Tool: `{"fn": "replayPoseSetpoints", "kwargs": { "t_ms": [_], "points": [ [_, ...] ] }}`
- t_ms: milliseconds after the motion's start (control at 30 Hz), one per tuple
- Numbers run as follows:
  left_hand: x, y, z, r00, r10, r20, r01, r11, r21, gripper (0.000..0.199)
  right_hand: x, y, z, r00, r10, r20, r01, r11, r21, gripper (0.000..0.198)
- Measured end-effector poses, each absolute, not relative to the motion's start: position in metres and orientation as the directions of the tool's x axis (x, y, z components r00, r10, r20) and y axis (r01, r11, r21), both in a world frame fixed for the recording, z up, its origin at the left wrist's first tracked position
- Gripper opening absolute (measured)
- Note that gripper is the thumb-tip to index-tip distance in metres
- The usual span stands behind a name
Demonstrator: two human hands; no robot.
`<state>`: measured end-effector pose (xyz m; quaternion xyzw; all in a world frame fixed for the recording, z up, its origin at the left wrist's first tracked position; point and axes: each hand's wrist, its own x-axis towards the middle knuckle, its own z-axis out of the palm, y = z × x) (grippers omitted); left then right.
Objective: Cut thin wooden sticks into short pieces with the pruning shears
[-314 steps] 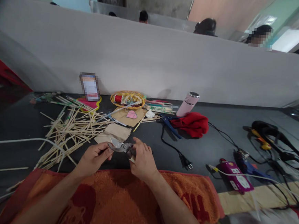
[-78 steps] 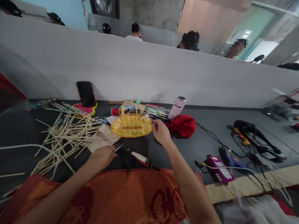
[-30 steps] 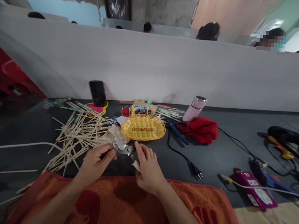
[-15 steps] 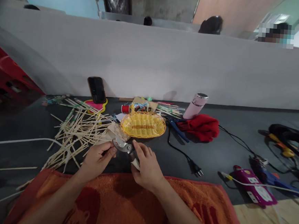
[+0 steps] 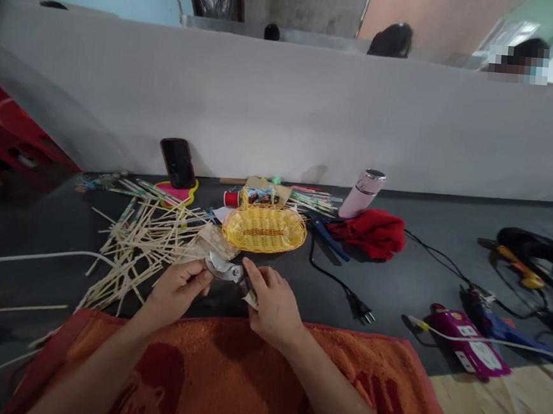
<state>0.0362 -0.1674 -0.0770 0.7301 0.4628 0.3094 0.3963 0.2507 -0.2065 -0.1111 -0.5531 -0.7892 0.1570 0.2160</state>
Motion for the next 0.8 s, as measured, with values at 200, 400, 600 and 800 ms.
{"fn": "replayPoseSetpoints", "kwargs": {
  "t_ms": [200,400,600,800],
  "points": [
    [0.029,-0.166,-0.07,0.547,0.836,-0.041,0.212,-0.091,0.973,0.033,0.253,-0.206,-0.112,-0.395,0.9,0.182,0.76,0.432,-0.485,0.09],
    [0.026,-0.166,-0.067,0.58,0.808,-0.099,0.11,0.042,0.993,0.033,0.252,-0.206,-0.113,-0.414,0.892,0.183,0.745,0.448,-0.494,0.09],
    [0.034,-0.17,-0.072,0.584,0.799,-0.139,0.155,0.058,0.986,0.035,0.251,-0.207,-0.115,-0.369,0.918,0.143,0.795,0.392,-0.464,0.081],
    [0.035,-0.169,-0.066,0.605,0.788,-0.112,0.318,-0.11,0.942,0.034,0.255,-0.206,-0.11,-0.302,0.939,0.166,0.827,0.344,-0.444,0.08]
  ]
}}
